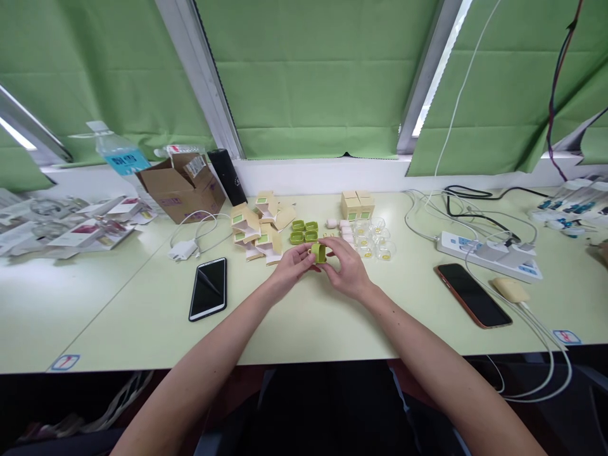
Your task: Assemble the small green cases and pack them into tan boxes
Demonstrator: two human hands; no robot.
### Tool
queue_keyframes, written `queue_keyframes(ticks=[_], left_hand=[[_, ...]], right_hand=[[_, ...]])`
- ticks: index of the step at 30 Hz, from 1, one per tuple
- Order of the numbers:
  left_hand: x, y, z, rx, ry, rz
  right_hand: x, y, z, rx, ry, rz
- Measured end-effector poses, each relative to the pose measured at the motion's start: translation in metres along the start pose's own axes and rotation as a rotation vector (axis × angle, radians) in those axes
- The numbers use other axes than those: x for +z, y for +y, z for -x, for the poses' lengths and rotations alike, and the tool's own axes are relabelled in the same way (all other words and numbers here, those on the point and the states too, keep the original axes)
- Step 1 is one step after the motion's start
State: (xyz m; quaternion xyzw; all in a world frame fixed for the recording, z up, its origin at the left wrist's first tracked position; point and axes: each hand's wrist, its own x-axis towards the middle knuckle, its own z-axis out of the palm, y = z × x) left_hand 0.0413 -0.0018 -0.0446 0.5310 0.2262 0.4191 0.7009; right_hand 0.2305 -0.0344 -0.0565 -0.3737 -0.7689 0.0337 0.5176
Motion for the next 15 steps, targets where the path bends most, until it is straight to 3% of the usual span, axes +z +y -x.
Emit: queue_keyframes(ticks=[5,10,15], left_hand=[[0.0057,0.0059,0.0046,0.009,-0.102,0.130],[0.0063,0.0097,0.0060,-0.005,-0.116,0.170],[0.0070,0.0105,0.0067,-0.006,-0.112,0.158]], right_hand=[[0.0002,-0.0042,-0.0007,-0.046,0.059,0.029],[-0.0016,-0.0096,-0.0035,-0.116,0.071,0.171],[-0.0005,-0.0102,-0.0036,-0.157,0.091,0.175]])
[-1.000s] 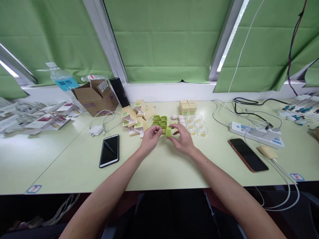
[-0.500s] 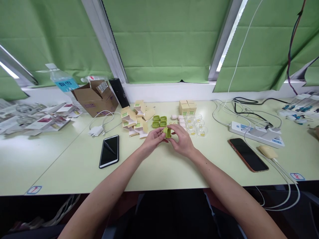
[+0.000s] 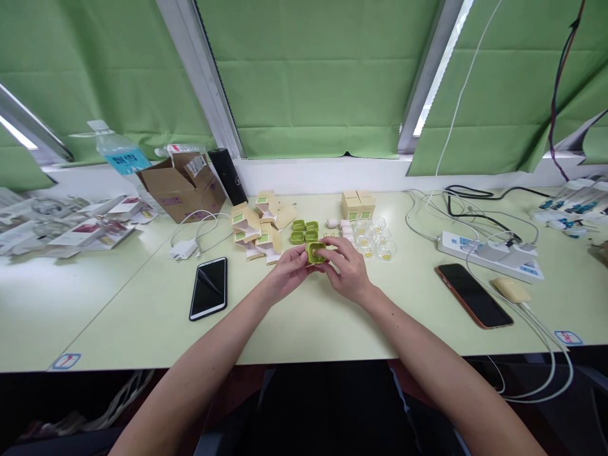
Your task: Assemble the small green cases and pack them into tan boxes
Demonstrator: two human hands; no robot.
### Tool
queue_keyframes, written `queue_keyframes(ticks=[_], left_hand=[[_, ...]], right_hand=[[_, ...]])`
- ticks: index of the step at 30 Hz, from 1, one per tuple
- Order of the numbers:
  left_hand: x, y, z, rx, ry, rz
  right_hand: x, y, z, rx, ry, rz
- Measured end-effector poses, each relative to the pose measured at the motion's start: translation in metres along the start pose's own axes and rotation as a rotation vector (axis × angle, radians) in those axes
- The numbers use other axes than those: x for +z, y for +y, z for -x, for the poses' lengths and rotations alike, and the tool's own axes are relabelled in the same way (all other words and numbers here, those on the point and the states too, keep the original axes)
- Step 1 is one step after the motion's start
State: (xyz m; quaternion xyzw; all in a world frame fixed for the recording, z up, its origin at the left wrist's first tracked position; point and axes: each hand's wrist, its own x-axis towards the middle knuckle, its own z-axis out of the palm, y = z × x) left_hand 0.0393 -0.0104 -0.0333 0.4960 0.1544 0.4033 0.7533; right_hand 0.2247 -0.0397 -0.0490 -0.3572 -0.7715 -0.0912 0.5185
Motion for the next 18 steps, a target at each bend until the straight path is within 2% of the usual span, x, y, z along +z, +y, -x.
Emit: queue_keyframes(ticks=[4,12,18], left_hand=[[0.0012,0.0007,0.0006,-0.004,-0.014,0.006],[0.0009,0.0020,0.0009,-0.003,-0.009,0.017],[0.0022,0.0026,0.0004,0.006,-0.006,0.024]], right_hand=[[0.0002,-0.0001,0.0000,-0.047,0.039,-0.037],[-0.0003,-0.0043,-0.0013,0.023,-0.004,-0.067],[0.0004,-0.0033,-0.0010,-0.011,0.003,-0.074]])
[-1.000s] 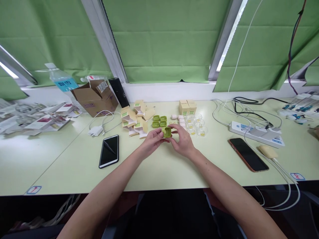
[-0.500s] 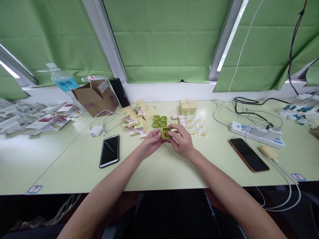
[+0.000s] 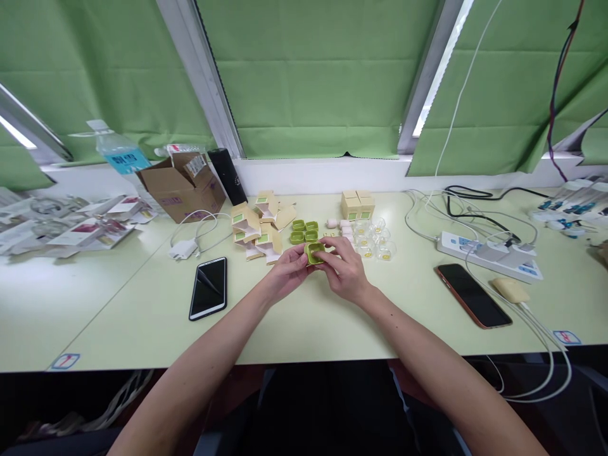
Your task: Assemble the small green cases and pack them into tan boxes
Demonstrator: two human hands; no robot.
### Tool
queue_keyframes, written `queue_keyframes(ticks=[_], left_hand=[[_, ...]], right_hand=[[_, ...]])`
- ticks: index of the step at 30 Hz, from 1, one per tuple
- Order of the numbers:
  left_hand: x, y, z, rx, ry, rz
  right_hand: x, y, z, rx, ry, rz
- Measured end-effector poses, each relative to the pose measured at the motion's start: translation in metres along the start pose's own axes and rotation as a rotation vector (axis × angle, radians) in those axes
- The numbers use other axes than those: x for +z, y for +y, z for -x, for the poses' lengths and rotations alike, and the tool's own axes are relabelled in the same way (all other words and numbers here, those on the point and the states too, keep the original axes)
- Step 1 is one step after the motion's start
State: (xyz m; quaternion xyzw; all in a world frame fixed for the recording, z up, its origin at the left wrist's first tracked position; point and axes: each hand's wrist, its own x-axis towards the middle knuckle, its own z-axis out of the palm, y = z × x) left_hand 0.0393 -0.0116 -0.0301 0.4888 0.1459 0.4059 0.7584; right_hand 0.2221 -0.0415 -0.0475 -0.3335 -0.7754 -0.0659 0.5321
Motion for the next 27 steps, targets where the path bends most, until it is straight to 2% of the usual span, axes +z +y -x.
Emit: queue_keyframes(ticks=[7,12,16,27], left_hand=[[0.0016,0.0008,0.0002,0.001,-0.008,-0.020],[0.0023,0.0006,0.0005,0.006,-0.011,-0.018],[0.0022,0.0003,0.0005,0.002,0.007,-0.019],[0.0015,-0.0005,0.0011,0.026,0.020,-0.040]], right_hand=[[0.0016,-0.0006,0.0023,0.043,-0.008,0.020],[0.0017,-0.0005,0.0024,0.019,0.020,-0.011],[0.0009,0.0008,0.0023,0.044,-0.013,-0.005],[-0.0020,-0.0036,-0.0012,-0.013,0.011,0.047]])
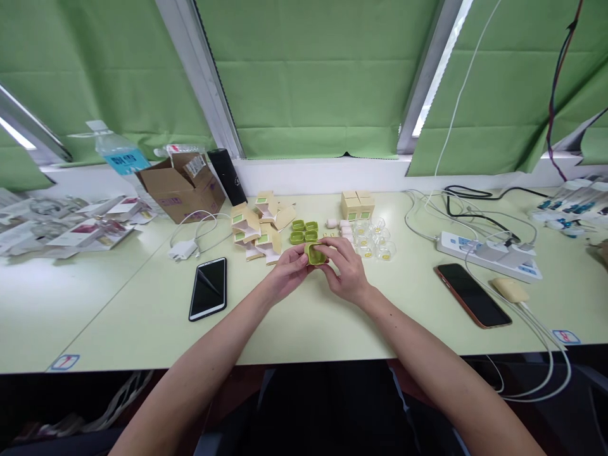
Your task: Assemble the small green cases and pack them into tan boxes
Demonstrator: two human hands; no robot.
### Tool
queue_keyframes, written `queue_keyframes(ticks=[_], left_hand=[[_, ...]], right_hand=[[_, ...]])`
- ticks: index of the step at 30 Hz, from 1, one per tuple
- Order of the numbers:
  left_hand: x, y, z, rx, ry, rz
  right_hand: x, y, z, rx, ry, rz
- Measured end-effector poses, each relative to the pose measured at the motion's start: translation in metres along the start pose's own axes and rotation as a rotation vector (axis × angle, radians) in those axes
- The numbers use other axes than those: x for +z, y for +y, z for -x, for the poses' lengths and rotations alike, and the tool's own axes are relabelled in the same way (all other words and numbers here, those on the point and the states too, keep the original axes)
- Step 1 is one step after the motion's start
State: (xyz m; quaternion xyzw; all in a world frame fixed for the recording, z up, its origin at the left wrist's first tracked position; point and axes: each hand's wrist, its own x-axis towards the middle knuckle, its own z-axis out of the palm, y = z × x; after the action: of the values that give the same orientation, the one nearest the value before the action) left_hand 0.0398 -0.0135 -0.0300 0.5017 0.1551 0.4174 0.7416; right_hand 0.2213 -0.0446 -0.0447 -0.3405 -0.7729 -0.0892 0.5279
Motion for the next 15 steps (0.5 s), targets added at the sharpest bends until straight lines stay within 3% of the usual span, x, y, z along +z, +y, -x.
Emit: queue_keyframes(ticks=[5,10,12,15], left_hand=[[-0.007,0.002,-0.005,0.098,0.127,0.007],[-0.017,0.000,-0.008,0.159,0.241,0.007],[-0.018,-0.001,-0.008,0.158,0.246,0.017],[-0.017,-0.002,-0.007,0.157,0.224,0.031]], right_hand=[[-0.016,0.014,-0.008,0.063,0.008,-0.017],[-0.043,0.052,-0.012,0.361,0.116,0.227],[-0.054,0.062,-0.013,0.435,0.027,0.287],[-0.066,0.062,-0.016,0.433,-0.247,0.341]])
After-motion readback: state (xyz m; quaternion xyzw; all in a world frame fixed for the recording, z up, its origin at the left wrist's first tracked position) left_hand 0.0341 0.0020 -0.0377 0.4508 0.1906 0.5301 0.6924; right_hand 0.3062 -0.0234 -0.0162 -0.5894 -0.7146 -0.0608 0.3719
